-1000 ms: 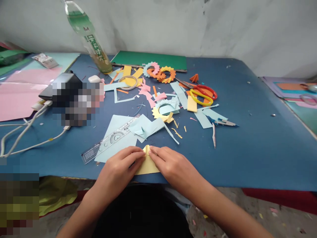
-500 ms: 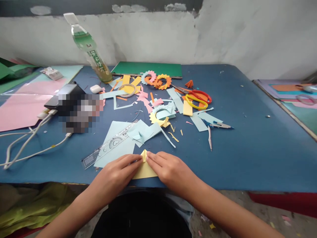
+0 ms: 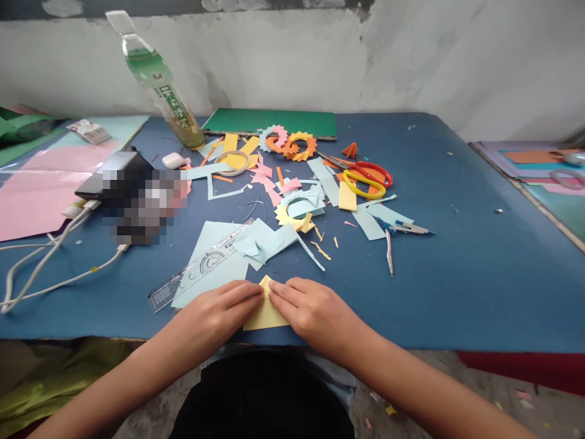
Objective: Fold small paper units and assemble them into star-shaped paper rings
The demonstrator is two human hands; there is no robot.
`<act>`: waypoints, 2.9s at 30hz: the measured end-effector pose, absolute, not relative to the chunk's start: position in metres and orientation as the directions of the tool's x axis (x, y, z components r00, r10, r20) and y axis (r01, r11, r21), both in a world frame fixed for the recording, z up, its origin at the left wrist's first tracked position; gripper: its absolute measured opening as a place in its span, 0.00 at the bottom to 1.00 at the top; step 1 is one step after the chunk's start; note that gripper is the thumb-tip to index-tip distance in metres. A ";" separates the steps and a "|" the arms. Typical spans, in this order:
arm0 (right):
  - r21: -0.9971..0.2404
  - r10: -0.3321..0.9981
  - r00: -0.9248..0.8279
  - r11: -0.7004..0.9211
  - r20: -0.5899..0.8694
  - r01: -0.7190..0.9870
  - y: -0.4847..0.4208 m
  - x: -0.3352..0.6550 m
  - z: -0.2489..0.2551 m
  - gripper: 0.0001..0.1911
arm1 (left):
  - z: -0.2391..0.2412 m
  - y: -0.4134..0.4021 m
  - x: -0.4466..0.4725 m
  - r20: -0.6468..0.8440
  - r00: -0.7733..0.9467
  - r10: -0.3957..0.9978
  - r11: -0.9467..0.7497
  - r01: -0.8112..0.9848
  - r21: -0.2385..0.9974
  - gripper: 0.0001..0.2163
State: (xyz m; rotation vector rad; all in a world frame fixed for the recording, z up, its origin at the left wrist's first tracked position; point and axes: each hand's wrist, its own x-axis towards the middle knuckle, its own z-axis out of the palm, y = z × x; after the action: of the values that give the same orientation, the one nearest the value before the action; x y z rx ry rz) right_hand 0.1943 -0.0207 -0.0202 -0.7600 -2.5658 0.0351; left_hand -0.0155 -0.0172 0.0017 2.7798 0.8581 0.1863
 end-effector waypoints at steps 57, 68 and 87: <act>-0.354 0.534 -0.811 0.826 0.240 0.439 -0.013 0.204 -0.012 0.15 | -0.001 -0.017 -0.030 0.125 0.803 0.583 -0.776 0.504 0.378 0.15; -0.202 0.521 -0.821 0.852 0.232 0.483 -0.014 0.195 -0.010 0.11 | -0.002 -0.018 -0.024 0.138 0.753 0.644 -0.725 0.542 0.426 0.09; -0.293 0.658 -0.741 0.740 0.134 0.605 -0.003 0.178 -0.018 0.09 | -0.016 -0.016 -0.019 0.060 0.659 0.750 -0.572 0.601 0.558 0.10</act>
State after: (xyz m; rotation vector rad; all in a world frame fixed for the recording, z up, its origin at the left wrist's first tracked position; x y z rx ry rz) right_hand 0.1780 -0.0029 -0.0178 -0.9992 -2.7123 0.3398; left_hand -0.0194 -0.0163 -0.0161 2.3755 1.0487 0.3978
